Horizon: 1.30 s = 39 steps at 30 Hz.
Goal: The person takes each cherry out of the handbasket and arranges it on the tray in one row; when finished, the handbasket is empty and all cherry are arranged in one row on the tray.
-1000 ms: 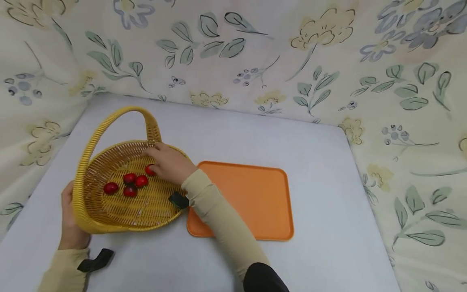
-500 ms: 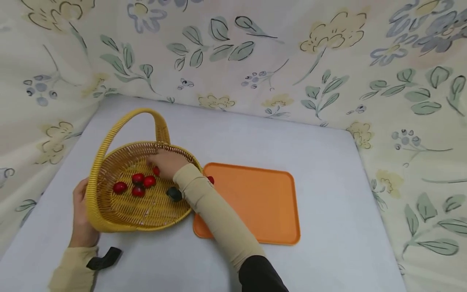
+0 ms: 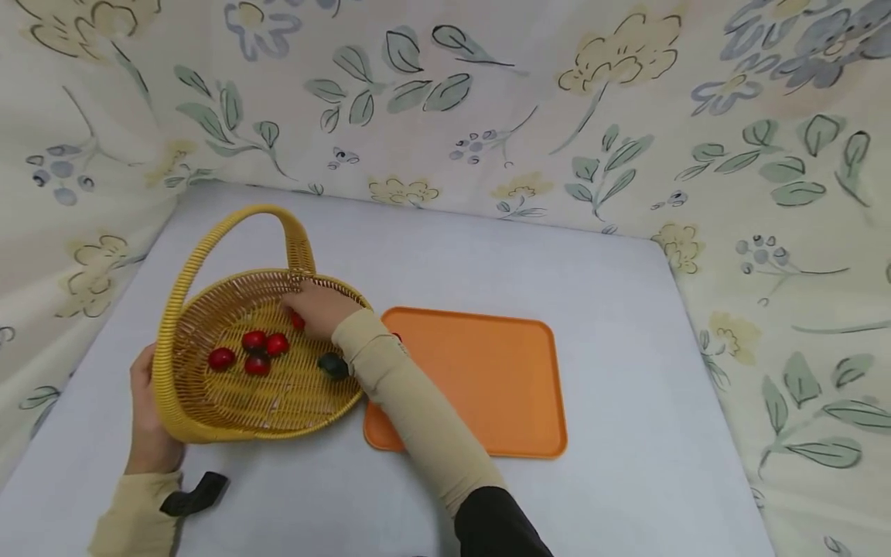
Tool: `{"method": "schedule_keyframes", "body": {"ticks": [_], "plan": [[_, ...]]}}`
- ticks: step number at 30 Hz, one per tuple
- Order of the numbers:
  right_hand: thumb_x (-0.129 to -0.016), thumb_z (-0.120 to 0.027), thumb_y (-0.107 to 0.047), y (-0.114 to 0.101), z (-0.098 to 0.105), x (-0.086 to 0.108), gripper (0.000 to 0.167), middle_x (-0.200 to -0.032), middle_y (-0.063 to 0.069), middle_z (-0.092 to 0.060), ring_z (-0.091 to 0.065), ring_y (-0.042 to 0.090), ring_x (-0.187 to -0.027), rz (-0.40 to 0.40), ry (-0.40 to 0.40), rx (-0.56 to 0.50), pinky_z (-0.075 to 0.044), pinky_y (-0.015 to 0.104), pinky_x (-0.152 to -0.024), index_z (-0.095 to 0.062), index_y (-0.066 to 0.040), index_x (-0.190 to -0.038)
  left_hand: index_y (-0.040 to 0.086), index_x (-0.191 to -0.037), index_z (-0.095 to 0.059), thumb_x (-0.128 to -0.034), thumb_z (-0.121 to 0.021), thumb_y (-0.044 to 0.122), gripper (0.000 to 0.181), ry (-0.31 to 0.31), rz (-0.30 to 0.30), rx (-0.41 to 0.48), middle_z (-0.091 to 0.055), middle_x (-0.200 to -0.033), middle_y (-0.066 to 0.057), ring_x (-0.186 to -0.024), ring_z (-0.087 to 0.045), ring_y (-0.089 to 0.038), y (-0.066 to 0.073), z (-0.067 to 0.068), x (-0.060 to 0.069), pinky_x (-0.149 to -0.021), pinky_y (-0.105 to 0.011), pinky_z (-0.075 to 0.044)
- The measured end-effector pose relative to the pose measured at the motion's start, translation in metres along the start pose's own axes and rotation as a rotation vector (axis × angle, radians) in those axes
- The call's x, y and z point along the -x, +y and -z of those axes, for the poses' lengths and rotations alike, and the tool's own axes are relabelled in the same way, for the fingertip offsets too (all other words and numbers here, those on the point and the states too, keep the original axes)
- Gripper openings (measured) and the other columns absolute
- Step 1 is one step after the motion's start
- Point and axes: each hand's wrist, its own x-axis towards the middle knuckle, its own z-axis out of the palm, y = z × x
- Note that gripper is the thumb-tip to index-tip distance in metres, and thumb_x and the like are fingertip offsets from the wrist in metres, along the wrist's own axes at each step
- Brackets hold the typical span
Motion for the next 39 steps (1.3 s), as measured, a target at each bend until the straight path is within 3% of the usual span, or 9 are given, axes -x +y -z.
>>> {"method": "schedule_keyframes", "body": {"ticks": [3, 7, 11, 15, 20, 23, 28, 39], "plan": [[-0.094, -0.059, -0.012, 0.006, 0.010, 0.016, 0.031, -0.120, 0.005, -0.050, -0.054, 0.011, -0.097, -0.003, 0.075, -0.077, -0.044, 0.022, -0.084, -0.056, -0.014, -0.125, 0.015, -0.147, -0.029, -0.1034, -0.029, 0.019, 0.044, -0.001, 0.004, 0.008, -0.024, -0.150, -0.006, -0.133, -0.028, -0.022, 0.000, -0.001, -0.001, -0.099, -0.017, -0.030], [-0.094, -0.061, -0.014, 0.015, 0.027, 0.053, 0.032, -0.123, 0.005, -0.052, -0.055, 0.013, -0.101, 0.041, 0.224, -0.173, -0.045, 0.023, -0.087, -0.054, -0.009, -0.124, 0.014, -0.147, -0.029, -0.1034, -0.029, 0.018, 0.044, 0.006, 0.009, 0.047, -0.026, -0.148, -0.008, -0.129, -0.033, -0.019, 0.001, -0.002, 0.000, -0.094, -0.017, -0.034], [-0.092, -0.063, -0.010, 0.027, 0.034, 0.097, 0.035, -0.118, 0.007, -0.055, -0.057, 0.014, -0.092, 0.053, 0.390, -0.224, -0.047, 0.024, -0.078, -0.055, -0.007, -0.126, 0.012, -0.147, -0.028, -0.1032, -0.029, 0.016, 0.044, 0.009, 0.004, 0.089, -0.026, -0.147, -0.008, -0.128, -0.033, -0.019, 0.002, -0.003, 0.000, -0.093, -0.018, -0.035], [-0.091, -0.063, -0.008, 0.040, 0.023, 0.131, 0.032, -0.114, 0.011, -0.054, -0.055, 0.015, -0.084, -0.002, 0.505, -0.266, -0.049, 0.028, -0.072, -0.059, -0.008, -0.123, 0.013, -0.147, -0.029, -0.1029, -0.030, 0.015, 0.044, 0.025, 0.011, 0.083, -0.025, -0.148, -0.008, -0.130, -0.032, -0.019, 0.004, -0.001, 0.000, -0.093, -0.018, -0.035], [-0.092, -0.062, -0.008, 0.057, -0.007, 0.157, 0.029, -0.116, 0.012, -0.051, -0.057, 0.017, -0.089, -0.151, 0.547, -0.332, -0.053, 0.033, -0.078, -0.058, -0.005, -0.120, 0.013, -0.147, -0.030, -0.1031, -0.030, 0.014, 0.044, 0.045, 0.039, 0.075, -0.027, -0.146, -0.009, -0.126, -0.037, -0.018, 0.004, -0.001, 0.001, -0.090, -0.016, -0.039], [-0.092, -0.062, -0.004, 0.065, -0.026, 0.166, 0.029, -0.116, 0.012, -0.052, -0.060, 0.019, -0.092, -0.234, 0.569, -0.312, -0.053, 0.029, -0.079, -0.057, -0.005, -0.120, 0.010, -0.146, -0.030, -0.1029, -0.030, 0.012, 0.044, 0.033, 0.011, 0.117, -0.028, -0.145, -0.011, -0.123, -0.039, -0.017, 0.001, -0.003, -0.001, -0.089, -0.016, -0.041], [-0.089, -0.065, -0.001, 0.073, -0.051, 0.169, 0.029, -0.108, 0.010, -0.057, -0.062, 0.020, -0.090, -0.281, 0.580, -0.297, -0.053, 0.029, -0.079, -0.060, -0.006, -0.118, 0.007, -0.146, -0.028, -0.1027, -0.030, 0.009, 0.043, -0.004, -0.045, 0.178, -0.028, -0.145, -0.013, -0.121, -0.042, -0.017, -0.003, -0.002, -0.003, -0.088, -0.016, -0.044], [-0.091, -0.065, -0.022, 0.082, -0.077, 0.151, 0.029, -0.102, 0.004, -0.057, -0.054, 0.014, -0.082, -0.372, 0.501, -0.282, -0.048, 0.029, -0.073, -0.059, -0.011, -0.118, 0.009, -0.146, -0.030, -0.1027, -0.031, 0.012, 0.044, 0.027, 0.004, 0.120, -0.030, -0.143, -0.011, -0.120, -0.041, -0.017, 0.000, -0.003, -0.002, -0.085, -0.016, -0.043]]}}
